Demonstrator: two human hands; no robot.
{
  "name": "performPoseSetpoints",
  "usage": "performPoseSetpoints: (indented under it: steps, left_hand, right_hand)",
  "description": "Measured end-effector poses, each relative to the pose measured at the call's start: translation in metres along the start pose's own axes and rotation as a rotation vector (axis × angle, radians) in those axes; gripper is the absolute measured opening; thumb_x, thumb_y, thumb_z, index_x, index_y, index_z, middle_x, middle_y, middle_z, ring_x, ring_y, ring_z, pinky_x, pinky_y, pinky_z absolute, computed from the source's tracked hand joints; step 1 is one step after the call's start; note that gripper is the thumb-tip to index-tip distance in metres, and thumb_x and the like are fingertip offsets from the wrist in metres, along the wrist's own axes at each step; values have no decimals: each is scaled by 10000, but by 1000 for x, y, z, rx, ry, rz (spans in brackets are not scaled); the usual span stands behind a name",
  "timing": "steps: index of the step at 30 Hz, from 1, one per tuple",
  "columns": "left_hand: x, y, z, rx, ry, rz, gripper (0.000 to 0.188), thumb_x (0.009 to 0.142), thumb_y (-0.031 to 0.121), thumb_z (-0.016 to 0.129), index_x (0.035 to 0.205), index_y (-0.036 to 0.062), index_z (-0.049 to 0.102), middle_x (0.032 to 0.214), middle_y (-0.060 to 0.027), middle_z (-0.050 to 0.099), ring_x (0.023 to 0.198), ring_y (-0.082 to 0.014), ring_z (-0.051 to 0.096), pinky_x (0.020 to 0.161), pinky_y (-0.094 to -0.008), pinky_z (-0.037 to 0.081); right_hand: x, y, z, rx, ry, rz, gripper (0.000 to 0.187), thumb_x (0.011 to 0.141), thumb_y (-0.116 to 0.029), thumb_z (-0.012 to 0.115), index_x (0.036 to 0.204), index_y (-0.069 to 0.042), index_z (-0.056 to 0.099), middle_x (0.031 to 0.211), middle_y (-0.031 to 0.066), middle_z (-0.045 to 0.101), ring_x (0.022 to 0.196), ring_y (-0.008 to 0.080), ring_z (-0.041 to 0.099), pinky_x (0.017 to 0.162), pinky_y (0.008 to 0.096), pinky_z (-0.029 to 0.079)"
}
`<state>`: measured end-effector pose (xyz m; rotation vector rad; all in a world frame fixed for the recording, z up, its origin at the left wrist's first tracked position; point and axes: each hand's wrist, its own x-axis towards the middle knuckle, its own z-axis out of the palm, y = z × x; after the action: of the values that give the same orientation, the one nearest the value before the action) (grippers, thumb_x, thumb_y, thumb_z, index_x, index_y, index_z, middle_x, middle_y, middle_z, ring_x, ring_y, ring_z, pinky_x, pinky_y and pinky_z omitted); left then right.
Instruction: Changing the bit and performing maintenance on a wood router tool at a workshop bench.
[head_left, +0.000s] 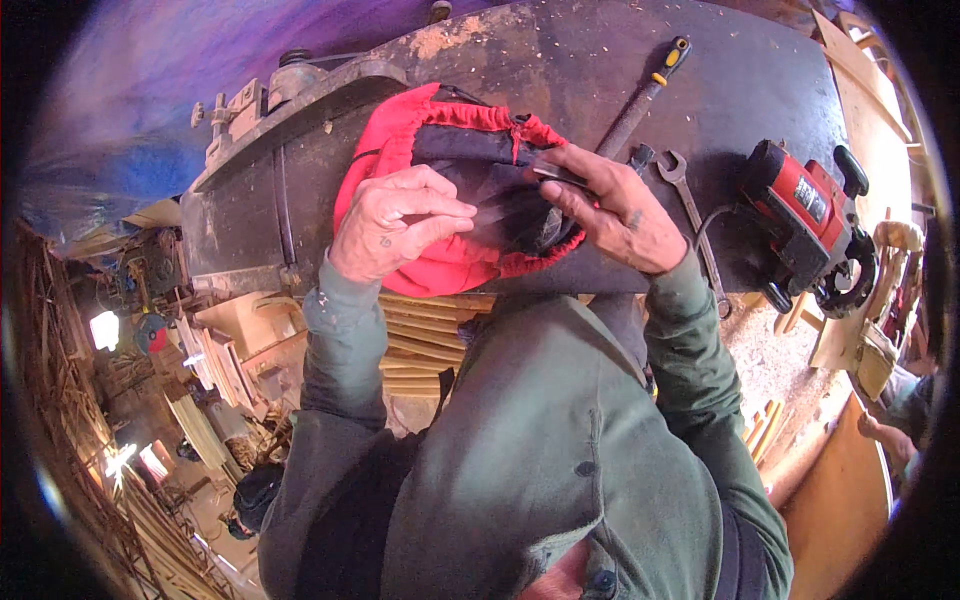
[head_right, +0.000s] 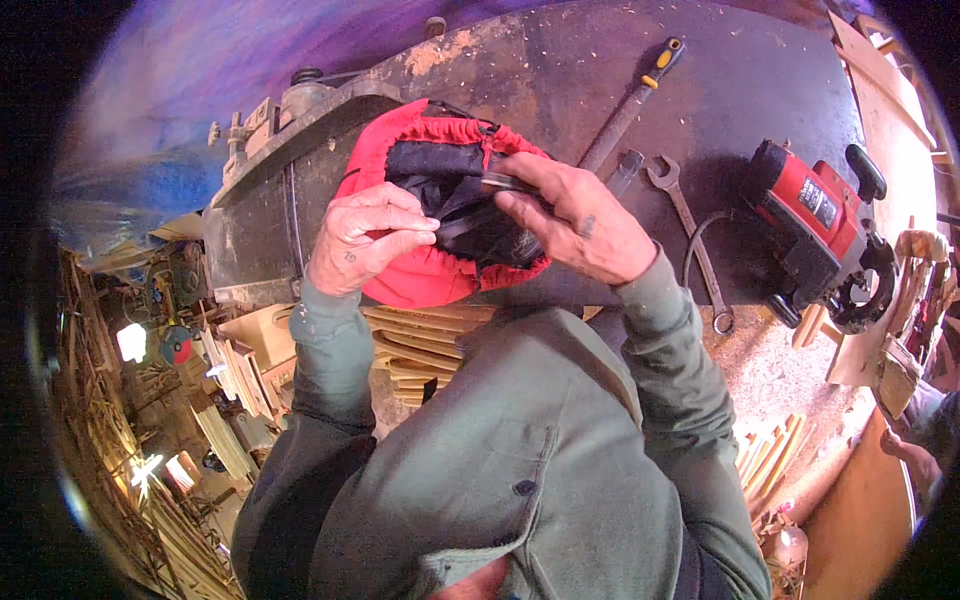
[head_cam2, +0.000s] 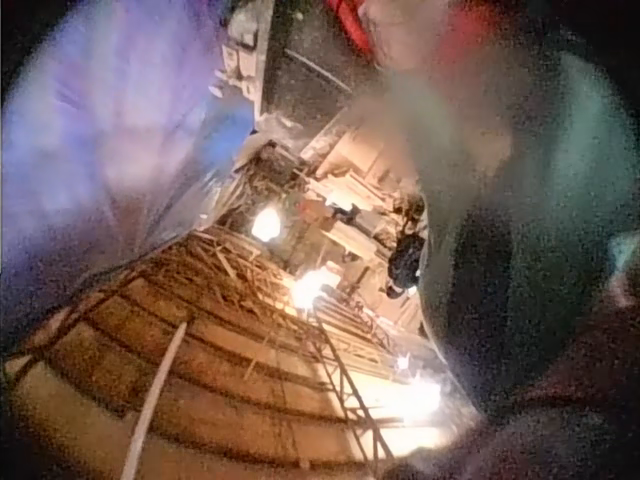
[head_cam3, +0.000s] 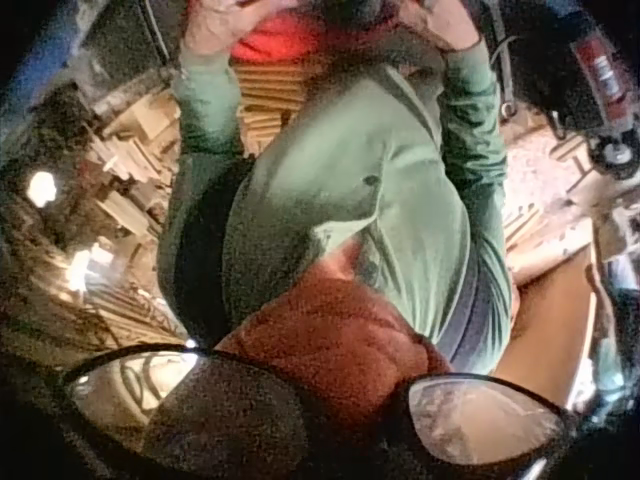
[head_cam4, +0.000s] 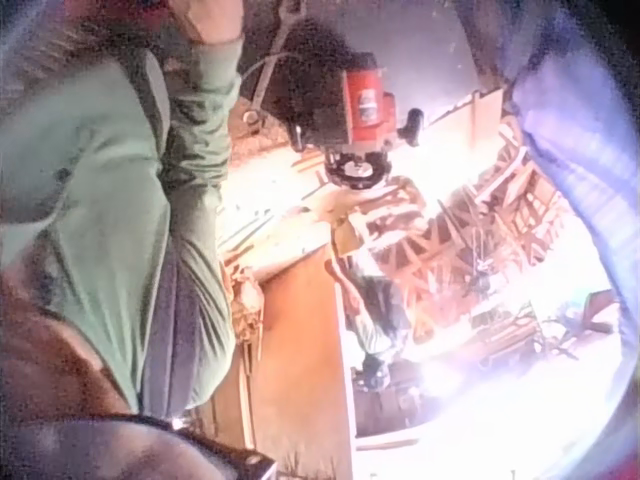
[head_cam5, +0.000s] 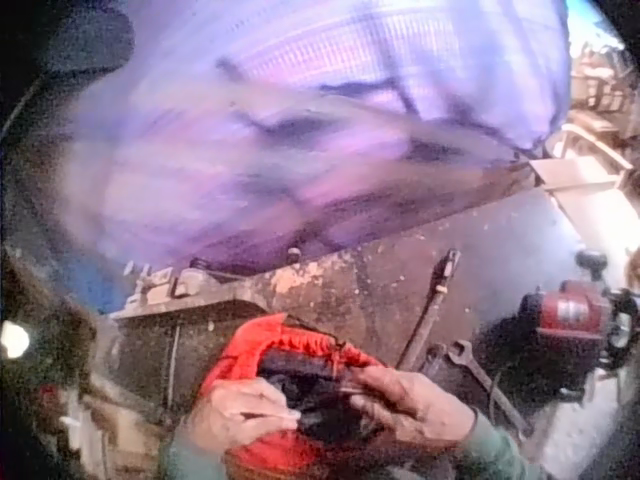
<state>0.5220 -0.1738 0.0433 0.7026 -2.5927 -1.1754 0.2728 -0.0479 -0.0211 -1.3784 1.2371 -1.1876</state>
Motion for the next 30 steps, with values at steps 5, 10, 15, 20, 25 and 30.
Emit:
performPoseSetpoints:
  steps: [5,10,15,20,25,30]
  left_hand:
    - [6,-5,0,-33,59,15,117,799,26,798,915,35,788,877,-83,710,803,-192,690,690,-308,543]
    - [0,-12,0,-15,47,-10,101,818,34,785,920,27,785,876,-86,712,806,-192,691,699,-309,547]
    - [3,-10,1,-98,71,-7,94,809,31,791,901,17,781,859,-89,713,809,-191,691,701,-305,540]
    - [4,-6,-1,-97,13,35,97,810,22,792,906,18,778,851,-91,712,796,-192,689,691,-306,539]
    - [5,-3,-1,-106,-54,42,99,813,12,789,911,20,776,849,-91,711,782,-192,685,683,-308,541]
    - [12,-8,-5,-111,48,34,95,813,9,788,906,14,778,853,-88,713,788,-184,684,695,-297,545]
  right_hand:
    - [21,33,38,136,28,-234,204,990,-85,626,1166,17,635,1084,162,672,1022,306,662,903,361,524]
    - [11,43,56,30,107,-267,209,976,-94,647,1160,6,642,1053,178,680,1012,338,666,882,385,528]
    - [11,44,50,15,105,-262,181,982,-111,640,1128,-4,634,989,180,677,923,377,667,797,425,524]
    - [1,44,50,-65,-142,-147,178,990,-116,612,1122,3,607,943,227,646,888,404,657,779,425,514]
    - [9,27,38,5,81,-251,204,962,-62,621,1156,0,620,988,187,655,932,364,653,809,420,520]
    - [23,50,51,-82,120,-347,219,931,-49,636,1146,-9,629,1015,186,659,962,372,642,859,430,510]
